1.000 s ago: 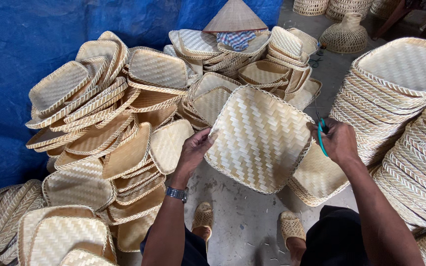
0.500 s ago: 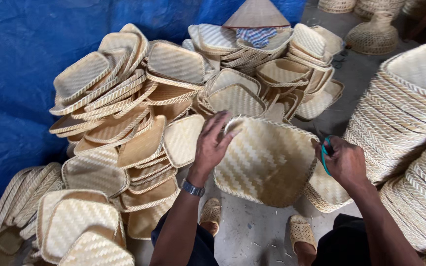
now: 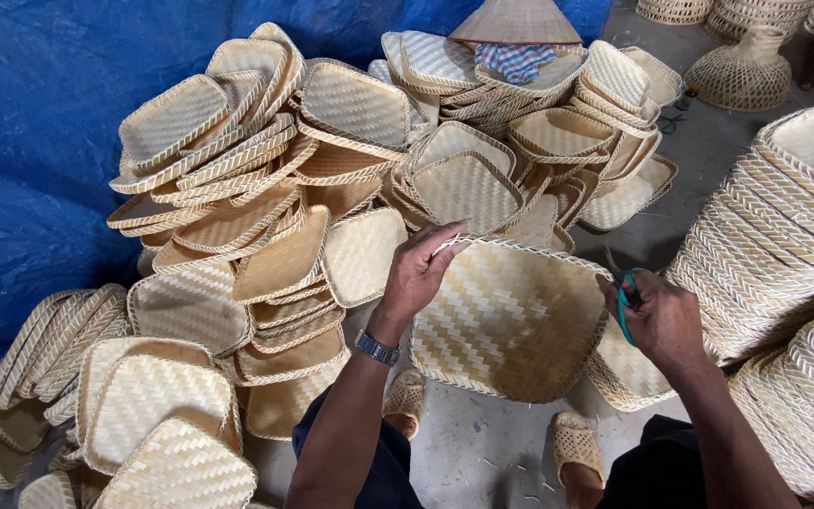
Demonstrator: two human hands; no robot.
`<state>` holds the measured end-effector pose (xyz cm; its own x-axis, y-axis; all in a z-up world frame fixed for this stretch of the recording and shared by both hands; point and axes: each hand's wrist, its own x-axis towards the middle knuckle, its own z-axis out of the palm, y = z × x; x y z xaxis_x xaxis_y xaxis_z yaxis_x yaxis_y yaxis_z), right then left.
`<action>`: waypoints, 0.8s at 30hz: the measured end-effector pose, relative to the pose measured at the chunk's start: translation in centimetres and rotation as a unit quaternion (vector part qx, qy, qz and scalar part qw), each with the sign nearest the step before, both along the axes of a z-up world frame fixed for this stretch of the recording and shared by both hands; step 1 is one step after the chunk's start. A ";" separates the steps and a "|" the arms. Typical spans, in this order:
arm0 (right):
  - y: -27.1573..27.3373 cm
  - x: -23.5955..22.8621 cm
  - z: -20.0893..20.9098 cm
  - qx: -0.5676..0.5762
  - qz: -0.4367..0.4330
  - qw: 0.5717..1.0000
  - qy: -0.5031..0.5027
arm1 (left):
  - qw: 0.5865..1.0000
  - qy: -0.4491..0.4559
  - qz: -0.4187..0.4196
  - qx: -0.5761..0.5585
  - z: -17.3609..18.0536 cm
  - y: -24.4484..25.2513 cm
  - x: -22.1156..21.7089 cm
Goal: The person trims the edges of woven bamboo trays using scissors, handling several trays from a large pile and moving them aside after finishing.
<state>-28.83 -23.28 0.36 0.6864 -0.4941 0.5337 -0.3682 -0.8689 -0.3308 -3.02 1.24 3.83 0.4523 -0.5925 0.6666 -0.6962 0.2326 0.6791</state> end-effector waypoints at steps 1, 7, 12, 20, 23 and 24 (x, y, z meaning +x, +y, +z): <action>0.0 -0.1 0.0 -0.010 0.001 1.000 -0.007 | 1.000 0.010 -0.009 0.002 0.0 0.0 0.0; 0.0 -0.3 -0.1 -0.010 -0.011 1.000 0.011 | 0.999 0.005 -0.036 0.002 -0.2 0.2 0.1; -0.1 -0.3 -0.3 0.015 0.001 1.000 0.014 | 0.998 0.008 -0.050 -0.027 -0.6 0.1 0.3; -0.2 -0.3 -0.1 0.016 -0.028 0.999 0.026 | 1.000 -0.006 -0.008 -0.025 -1.0 -0.2 -0.3; -0.1 -0.5 0.2 0.031 -0.017 0.999 0.015 | 0.999 -0.016 0.007 -0.030 -1.0 -0.3 -0.5; 0.0 -0.6 0.2 0.033 -0.007 0.999 0.009 | 0.999 -0.023 0.012 -0.033 -0.9 -0.3 -0.6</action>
<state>-29.40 -23.28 0.59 0.6878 -0.5376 0.4879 -0.3872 -0.8401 -0.3799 -3.59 0.93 2.94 0.4334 -0.5358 0.7246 -0.7320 0.2597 0.6299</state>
